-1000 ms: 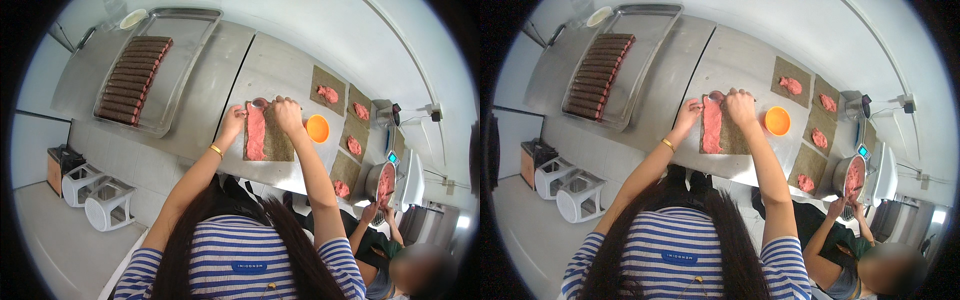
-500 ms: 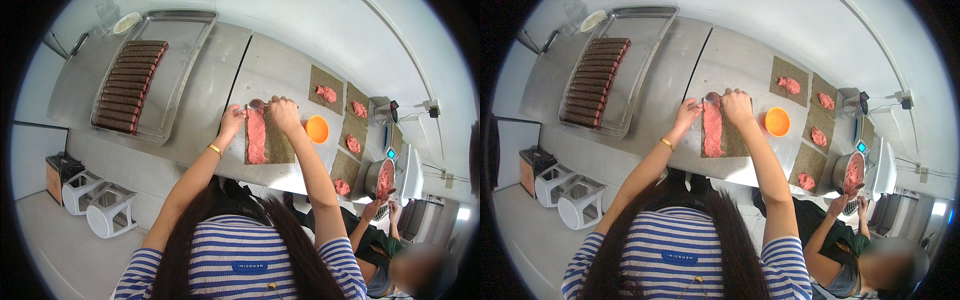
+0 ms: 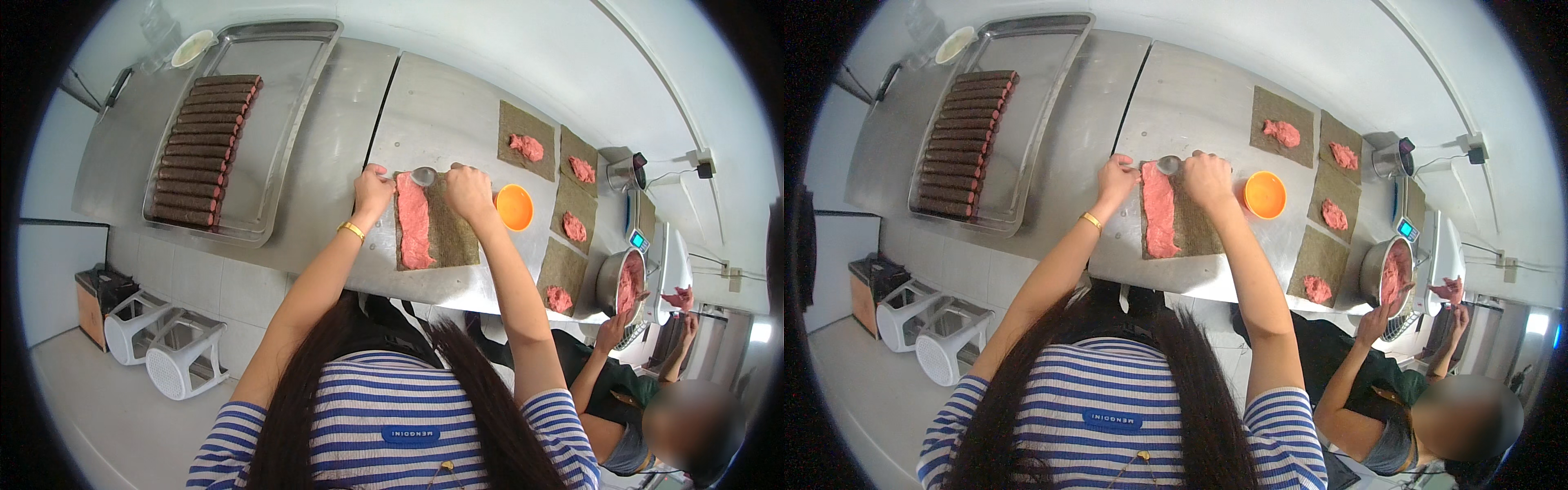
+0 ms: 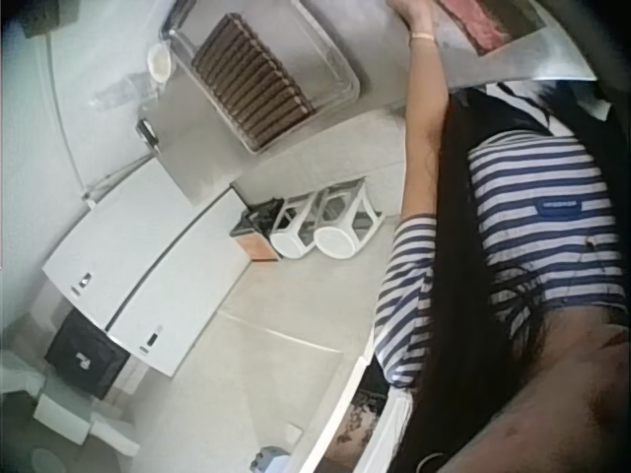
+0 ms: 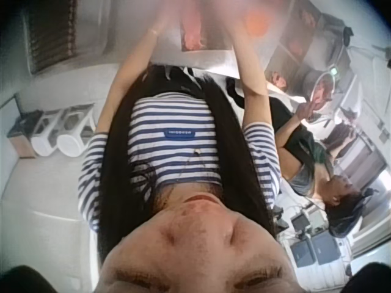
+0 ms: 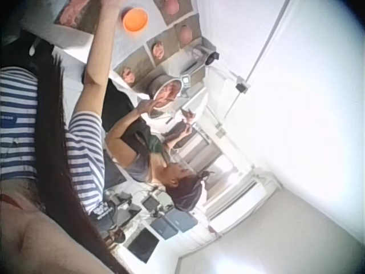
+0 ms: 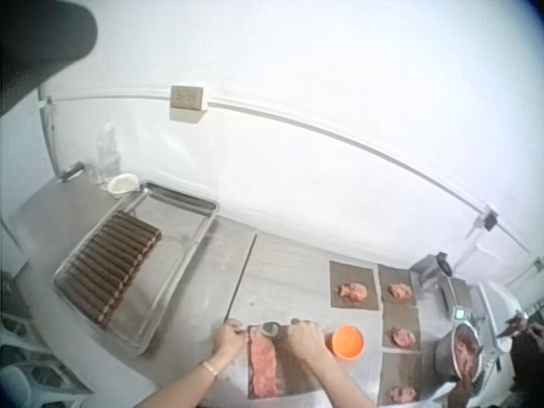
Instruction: The person spreads a pink paste onto a sheet of nori using a spoon, then rolls the sheet into a cylindrical shape and places it on a metal tray. The process is repeated with additional sheets.
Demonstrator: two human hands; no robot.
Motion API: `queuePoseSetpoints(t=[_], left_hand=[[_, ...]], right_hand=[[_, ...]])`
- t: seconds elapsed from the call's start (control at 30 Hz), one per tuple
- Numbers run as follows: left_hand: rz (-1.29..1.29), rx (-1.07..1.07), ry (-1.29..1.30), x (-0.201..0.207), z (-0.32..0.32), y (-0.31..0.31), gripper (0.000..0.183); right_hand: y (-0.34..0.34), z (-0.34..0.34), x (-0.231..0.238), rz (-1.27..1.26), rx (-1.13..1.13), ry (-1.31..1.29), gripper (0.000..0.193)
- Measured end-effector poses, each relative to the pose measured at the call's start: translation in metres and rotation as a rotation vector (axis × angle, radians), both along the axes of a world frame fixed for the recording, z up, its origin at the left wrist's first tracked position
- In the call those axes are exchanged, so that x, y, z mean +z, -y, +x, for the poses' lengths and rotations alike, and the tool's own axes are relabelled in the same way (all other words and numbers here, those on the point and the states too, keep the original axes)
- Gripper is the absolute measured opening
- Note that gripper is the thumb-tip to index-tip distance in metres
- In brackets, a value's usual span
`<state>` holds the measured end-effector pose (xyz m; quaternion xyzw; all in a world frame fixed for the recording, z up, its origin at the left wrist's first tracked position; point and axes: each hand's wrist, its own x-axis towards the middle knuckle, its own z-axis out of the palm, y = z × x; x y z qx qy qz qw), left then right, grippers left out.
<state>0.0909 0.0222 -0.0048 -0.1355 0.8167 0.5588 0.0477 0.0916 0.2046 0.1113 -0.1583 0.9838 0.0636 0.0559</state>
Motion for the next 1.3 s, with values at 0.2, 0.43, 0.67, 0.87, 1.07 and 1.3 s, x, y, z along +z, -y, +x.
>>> queuePoseSetpoints(t=[0.2,0.43,0.67,0.87,1.07,1.3], left_hand=[[-0.041,-0.002,-0.014,0.002,-0.001,0.001,0.033],[0.000,0.022,0.022,0.000,-0.001,0.001,0.036],[0.100,0.013,0.027,-0.005,0.002,0.004,0.034],[0.304,0.050,0.054,-0.005,0.005,0.006,0.027],[0.408,0.071,0.102,-0.001,0.006,0.007,0.028],[0.273,0.042,0.061,-0.011,-0.001,0.008,0.028]], right_hand=[[-0.009,-0.006,0.012,0.052,-0.021,0.002,0.018],[0.003,-0.010,0.009,-0.016,-0.075,0.118,0.020],[0.010,-0.004,0.005,-0.150,-0.032,0.208,0.022],[0.007,-0.014,0.011,-0.251,-0.080,0.230,0.023],[0.011,-0.011,0.007,-0.138,-0.010,0.252,0.022],[0.001,-0.014,0.010,-0.086,-0.039,0.122,0.020]])
